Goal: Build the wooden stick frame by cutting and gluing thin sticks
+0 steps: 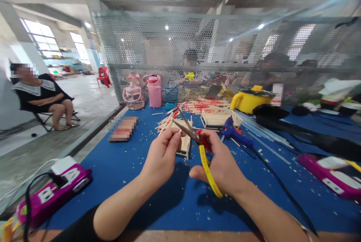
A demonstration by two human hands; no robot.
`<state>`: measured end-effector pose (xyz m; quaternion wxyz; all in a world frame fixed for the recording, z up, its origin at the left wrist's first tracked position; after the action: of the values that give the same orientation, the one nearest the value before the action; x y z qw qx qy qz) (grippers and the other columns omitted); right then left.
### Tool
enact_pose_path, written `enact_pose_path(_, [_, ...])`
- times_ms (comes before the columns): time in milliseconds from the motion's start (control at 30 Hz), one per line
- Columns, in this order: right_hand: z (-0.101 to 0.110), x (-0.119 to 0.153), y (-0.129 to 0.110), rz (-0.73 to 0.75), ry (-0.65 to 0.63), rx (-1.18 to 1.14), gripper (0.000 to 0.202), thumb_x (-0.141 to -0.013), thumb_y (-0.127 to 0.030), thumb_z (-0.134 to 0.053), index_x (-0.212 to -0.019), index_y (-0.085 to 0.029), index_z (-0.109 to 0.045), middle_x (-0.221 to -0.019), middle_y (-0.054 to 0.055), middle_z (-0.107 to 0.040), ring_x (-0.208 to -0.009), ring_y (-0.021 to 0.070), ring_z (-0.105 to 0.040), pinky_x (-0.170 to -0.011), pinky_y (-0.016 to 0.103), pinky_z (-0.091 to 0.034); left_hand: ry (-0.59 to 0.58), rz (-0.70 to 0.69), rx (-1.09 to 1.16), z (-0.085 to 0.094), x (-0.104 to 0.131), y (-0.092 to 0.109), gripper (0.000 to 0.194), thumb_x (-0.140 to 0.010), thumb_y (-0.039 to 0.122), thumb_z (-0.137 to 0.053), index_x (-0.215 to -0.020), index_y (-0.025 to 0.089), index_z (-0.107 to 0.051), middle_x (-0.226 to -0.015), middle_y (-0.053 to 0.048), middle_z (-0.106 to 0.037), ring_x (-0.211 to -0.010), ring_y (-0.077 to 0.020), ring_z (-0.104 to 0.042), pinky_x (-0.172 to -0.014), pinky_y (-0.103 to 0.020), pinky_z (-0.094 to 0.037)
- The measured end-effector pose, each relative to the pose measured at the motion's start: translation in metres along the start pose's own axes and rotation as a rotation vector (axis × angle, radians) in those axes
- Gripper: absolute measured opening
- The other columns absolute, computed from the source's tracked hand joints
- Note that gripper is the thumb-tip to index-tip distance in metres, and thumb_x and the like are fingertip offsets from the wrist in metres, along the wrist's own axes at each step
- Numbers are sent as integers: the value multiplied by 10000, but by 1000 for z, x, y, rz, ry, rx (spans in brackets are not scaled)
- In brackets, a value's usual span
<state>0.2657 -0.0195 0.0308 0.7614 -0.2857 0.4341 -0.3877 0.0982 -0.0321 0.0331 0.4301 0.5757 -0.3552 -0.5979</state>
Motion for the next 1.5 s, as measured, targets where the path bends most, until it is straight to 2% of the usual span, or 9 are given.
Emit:
enact_pose_path(133, [-2, 2, 2, 16, -16, 191, 841, -489, -575, -822, -1145, -228, -426, -1084, 94, -577, -942, 264, -562, -846, 418, -463, 0, -32, 2, 6, 8, -3, 232, -909, 374, -501, -830, 168, -575, -680, 23, -522, -597, -93, -447, -543, -197, -362])
enact_pose_path(267, [-4, 0, 2, 39, -66, 266, 859, -484, -599, -814, -1147, -218, -424, -1127, 95, -557, -993, 269, -551, -882, 435, -456, -7, -60, 32, 11, 8, -7, 211, -894, 347, -527, -886, 161, -627, -696, 8, -580, -639, -112, -524, -598, -210, -423])
enact_pose_path(500, [-5, 1, 0, 29, -108, 190, 848, -491, -570, -824, -1145, -197, -434, -1127, 99, -546, -998, 256, -537, -906, 427, -447, 23, -207, -131, 18, 8, -10, 192, -874, 296, -558, -914, 170, -697, -777, -23, -676, -689, -133, -579, -660, -227, -468])
enact_pose_path(633, [-4, 1, 1, 32, -156, 158, 781, -540, -510, -823, -1155, -196, -459, -1120, 97, -557, -971, 253, -546, -878, 423, -457, 35, -211, -159, 18, 7, -10, 189, -856, 290, -579, -908, 168, -715, -739, -23, -690, -700, -151, -603, -668, -237, -478])
enact_pose_path(833, [-2, 0, 1, 111, -121, 230, 740, -551, -478, -821, -1141, -206, -466, -1119, 92, -560, -975, 265, -549, -864, 418, -450, 73, -249, -169, 19, 6, -7, 177, -831, 283, -623, -911, 186, -747, -847, -41, -753, -788, -178, -670, -730, -254, -506])
enact_pose_path(1033, [-3, 2, 0, 155, -119, 324, 704, -562, -521, -803, -1098, -204, -474, -1055, 90, -571, -908, 260, -547, -779, 387, -452, 50, -223, -178, 17, 8, -4, 159, -818, 261, -629, -866, 190, -764, -853, -37, -769, -818, -202, -704, -749, -274, -540])
enact_pose_path(1167, [-3, 2, -1, 140, -168, 305, 602, -606, -530, -777, -1016, -203, -481, -978, 72, -590, -842, 238, -543, -723, 354, -436, 5, -180, -138, 15, 9, -1, 150, -816, 233, -623, -833, 183, -763, -797, -19, -768, -750, -180, -706, -707, -251, -548])
enact_pose_path(1300, [-2, 3, 1, 125, -198, 298, 508, -662, -499, -749, -978, -209, -477, -938, 59, -607, -806, 222, -541, -681, 324, -412, -16, -154, -114, 13, 10, 0, 159, -814, 224, -613, -817, 169, -762, -742, -17, -758, -682, -169, -694, -664, -246, -548])
enact_pose_path(1500, [-2, 5, 1, 81, -210, 309, 304, -756, -398, -665, -910, -219, -473, -839, 23, -616, -723, 184, -538, -628, 289, -382, -37, -157, -135, 13, 13, -1, 174, -830, 223, -596, -842, 180, -764, -759, -20, -754, -700, -171, -684, -677, -253, -537])
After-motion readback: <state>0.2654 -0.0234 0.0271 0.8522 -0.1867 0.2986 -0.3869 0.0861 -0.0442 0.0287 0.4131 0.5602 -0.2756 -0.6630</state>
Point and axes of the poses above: each hand's wrist, its own x-axis away from the middle knuckle, its own z-axis out of the back of the hand, y = z × x, the point moved 1 cm from there along -x, towards the middle knuckle
